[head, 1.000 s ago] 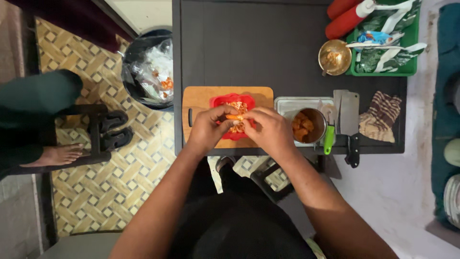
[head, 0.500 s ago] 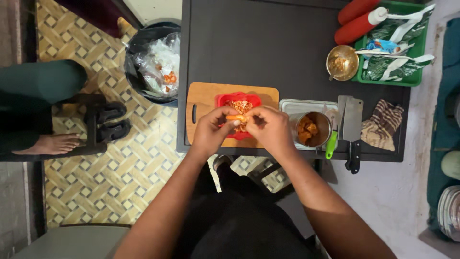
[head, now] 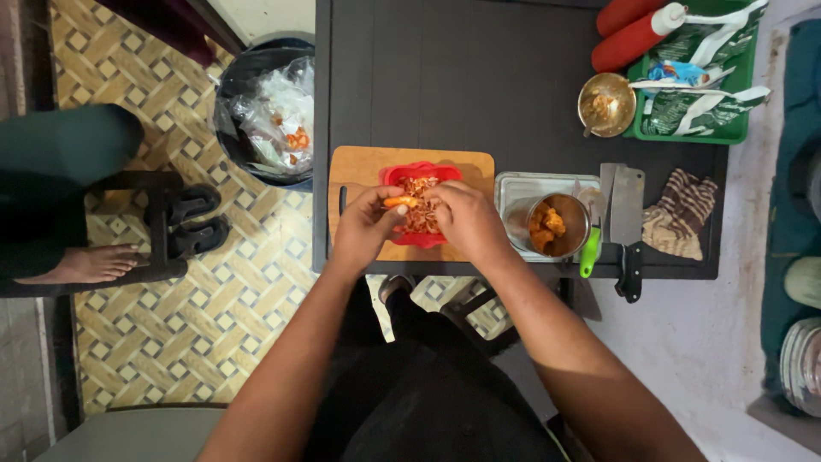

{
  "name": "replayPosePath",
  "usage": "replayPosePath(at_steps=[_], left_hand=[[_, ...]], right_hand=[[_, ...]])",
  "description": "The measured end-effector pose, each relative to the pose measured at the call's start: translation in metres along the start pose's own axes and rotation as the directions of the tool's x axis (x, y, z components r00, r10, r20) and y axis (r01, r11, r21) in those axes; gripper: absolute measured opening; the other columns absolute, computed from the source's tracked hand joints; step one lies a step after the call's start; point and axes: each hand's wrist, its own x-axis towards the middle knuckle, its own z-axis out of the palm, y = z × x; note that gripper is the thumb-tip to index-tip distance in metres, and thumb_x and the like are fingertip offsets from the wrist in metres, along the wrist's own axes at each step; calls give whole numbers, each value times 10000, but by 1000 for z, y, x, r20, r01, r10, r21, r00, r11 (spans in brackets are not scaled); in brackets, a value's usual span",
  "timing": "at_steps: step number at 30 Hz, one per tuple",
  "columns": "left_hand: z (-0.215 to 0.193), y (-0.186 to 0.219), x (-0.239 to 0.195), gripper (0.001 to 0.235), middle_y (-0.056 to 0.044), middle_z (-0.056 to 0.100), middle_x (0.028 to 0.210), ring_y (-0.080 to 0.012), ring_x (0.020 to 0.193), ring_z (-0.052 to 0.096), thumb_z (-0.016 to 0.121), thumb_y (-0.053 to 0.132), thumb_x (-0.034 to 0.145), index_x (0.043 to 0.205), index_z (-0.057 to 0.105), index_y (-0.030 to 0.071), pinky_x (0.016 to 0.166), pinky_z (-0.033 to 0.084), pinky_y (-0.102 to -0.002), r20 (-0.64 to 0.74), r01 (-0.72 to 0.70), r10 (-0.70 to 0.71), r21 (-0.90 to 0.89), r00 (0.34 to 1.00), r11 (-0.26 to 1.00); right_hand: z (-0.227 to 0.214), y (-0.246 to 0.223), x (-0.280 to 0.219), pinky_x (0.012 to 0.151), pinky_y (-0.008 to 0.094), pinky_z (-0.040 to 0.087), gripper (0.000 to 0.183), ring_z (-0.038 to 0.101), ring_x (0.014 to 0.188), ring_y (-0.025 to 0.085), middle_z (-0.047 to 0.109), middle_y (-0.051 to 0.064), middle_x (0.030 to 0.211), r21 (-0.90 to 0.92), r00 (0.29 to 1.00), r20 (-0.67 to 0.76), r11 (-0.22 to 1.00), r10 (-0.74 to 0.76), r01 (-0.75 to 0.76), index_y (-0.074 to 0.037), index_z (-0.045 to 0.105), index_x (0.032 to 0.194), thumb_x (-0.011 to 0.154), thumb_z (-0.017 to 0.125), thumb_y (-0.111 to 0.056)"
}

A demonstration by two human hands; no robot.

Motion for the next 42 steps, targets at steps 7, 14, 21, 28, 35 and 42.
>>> replayPosePath(at_steps=[7, 14, 21, 28, 35, 42], left_hand=[[8, 7, 5, 285, -19, 761, 912, -72, 762, 678, 711, 82, 945, 1224, 704, 23, 631, 556, -226, 38, 35, -41, 137, 998, 990], [5, 3, 4, 252, -49, 774, 932, -84, 797, 697, 728, 57, 943, 1189, 716, 8, 714, 583, -236, 93, -123, 105, 217, 990, 968], [4, 9, 8, 262, -45, 733, 903, -82, 775, 686, 696, 80, 961, 1216, 695, 20, 667, 596, -248, -33, 3, -3, -9, 999, 1000], [2, 24, 10, 277, -54, 759, 868, -80, 714, 651, 738, 62, 932, 1207, 757, 34, 649, 562, -238, 43, 20, -28, 175, 999, 984], [14, 7, 15, 264, -45, 782, 916, -65, 768, 709, 727, 56, 924, 1182, 740, 0, 700, 603, -219, -3, -17, 17, 98, 1000, 995], [-2, 3, 26, 225, -17, 721, 870, -104, 732, 687, 684, 103, 971, 1175, 704, 12, 632, 602, -268, -241, 72, -78, -35, 967, 997]], right_hand=[[-15, -23, 2, 702, 380, 580, 259, 732, 820, 267, 745, 93, 974, -84, 997, 76, 996, -12, 19, -85, 757, 1076, 825, 754, -147], [-3, -12, 7, 649, 319, 573, 218, 706, 682, 154, 714, 50, 774, 41, 971, 134, 977, 200, -207, -55, 711, 906, 757, 833, -158], [0, -2, -2, 709, 292, 561, 184, 696, 742, 141, 728, 66, 815, 157, 959, 76, 946, 274, -283, -50, 722, 944, 784, 802, -93], [-2, -2, 11, 749, 309, 586, 341, 732, 830, 159, 764, 86, 966, 118, 993, 106, 991, 56, -69, -58, 746, 1166, 845, 796, -160], [3, 0, 10, 677, 317, 583, 278, 736, 774, 189, 764, 115, 973, 95, 992, 21, 987, 127, -129, -44, 770, 1082, 828, 800, -155], [-7, 1, 9, 697, 291, 591, 265, 754, 769, 145, 783, 64, 978, 140, 946, -45, 940, 320, -311, -104, 774, 1116, 854, 790, -139]])
